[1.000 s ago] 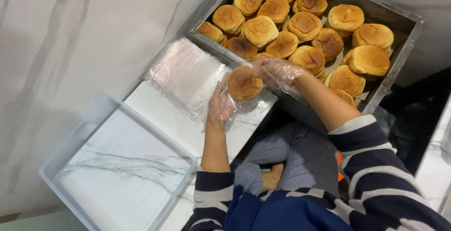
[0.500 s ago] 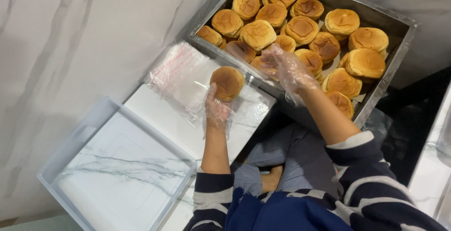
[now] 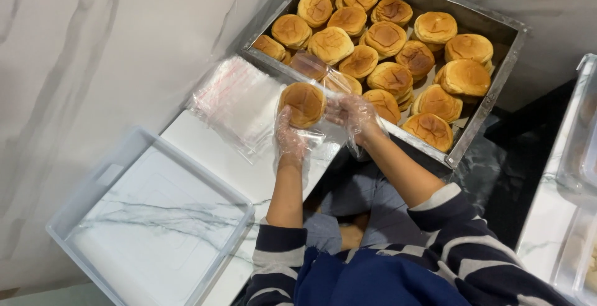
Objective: Individually packaging baked buns into plastic bags from a large metal tray
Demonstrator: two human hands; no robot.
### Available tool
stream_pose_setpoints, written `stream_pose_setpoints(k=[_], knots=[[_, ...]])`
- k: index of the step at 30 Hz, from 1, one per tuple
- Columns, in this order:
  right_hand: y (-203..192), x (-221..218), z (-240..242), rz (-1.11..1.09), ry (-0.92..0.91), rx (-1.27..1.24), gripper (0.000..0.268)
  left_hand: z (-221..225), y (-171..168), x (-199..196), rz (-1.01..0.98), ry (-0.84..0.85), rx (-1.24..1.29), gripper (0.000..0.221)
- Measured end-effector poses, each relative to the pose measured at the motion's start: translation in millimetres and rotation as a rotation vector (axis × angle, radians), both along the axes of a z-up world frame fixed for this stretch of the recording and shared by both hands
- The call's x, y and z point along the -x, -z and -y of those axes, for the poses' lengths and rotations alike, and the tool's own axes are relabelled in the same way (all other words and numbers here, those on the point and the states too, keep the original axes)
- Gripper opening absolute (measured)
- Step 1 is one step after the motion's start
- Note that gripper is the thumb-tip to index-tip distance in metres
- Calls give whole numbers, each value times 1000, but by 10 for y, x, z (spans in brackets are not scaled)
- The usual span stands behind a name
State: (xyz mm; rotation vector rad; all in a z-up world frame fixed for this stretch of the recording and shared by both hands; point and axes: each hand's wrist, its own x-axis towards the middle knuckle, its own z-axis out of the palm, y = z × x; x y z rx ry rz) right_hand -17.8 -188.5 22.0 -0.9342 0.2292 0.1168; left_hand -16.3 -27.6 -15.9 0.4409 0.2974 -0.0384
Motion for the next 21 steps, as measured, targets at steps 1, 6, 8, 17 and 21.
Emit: stream_pose_setpoints(k=[1, 6, 8, 17, 21], knots=[[31, -48, 28, 2, -3, 0, 16, -31, -121, 39, 2, -3, 0, 48], [-4, -202, 87, -163, 56, 135, 13, -303, -305, 185, 95, 204, 87, 67], [-61, -236, 107, -198, 28, 134, 13, -402, -263, 201, 47, 263, -101, 64], [-427, 113, -108, -32, -12, 192, 16, -458, -97, 90, -42, 103, -723, 14], [-433, 194, -71, 130, -78, 292, 16, -406, -555, 333, -27, 40, -846, 18]])
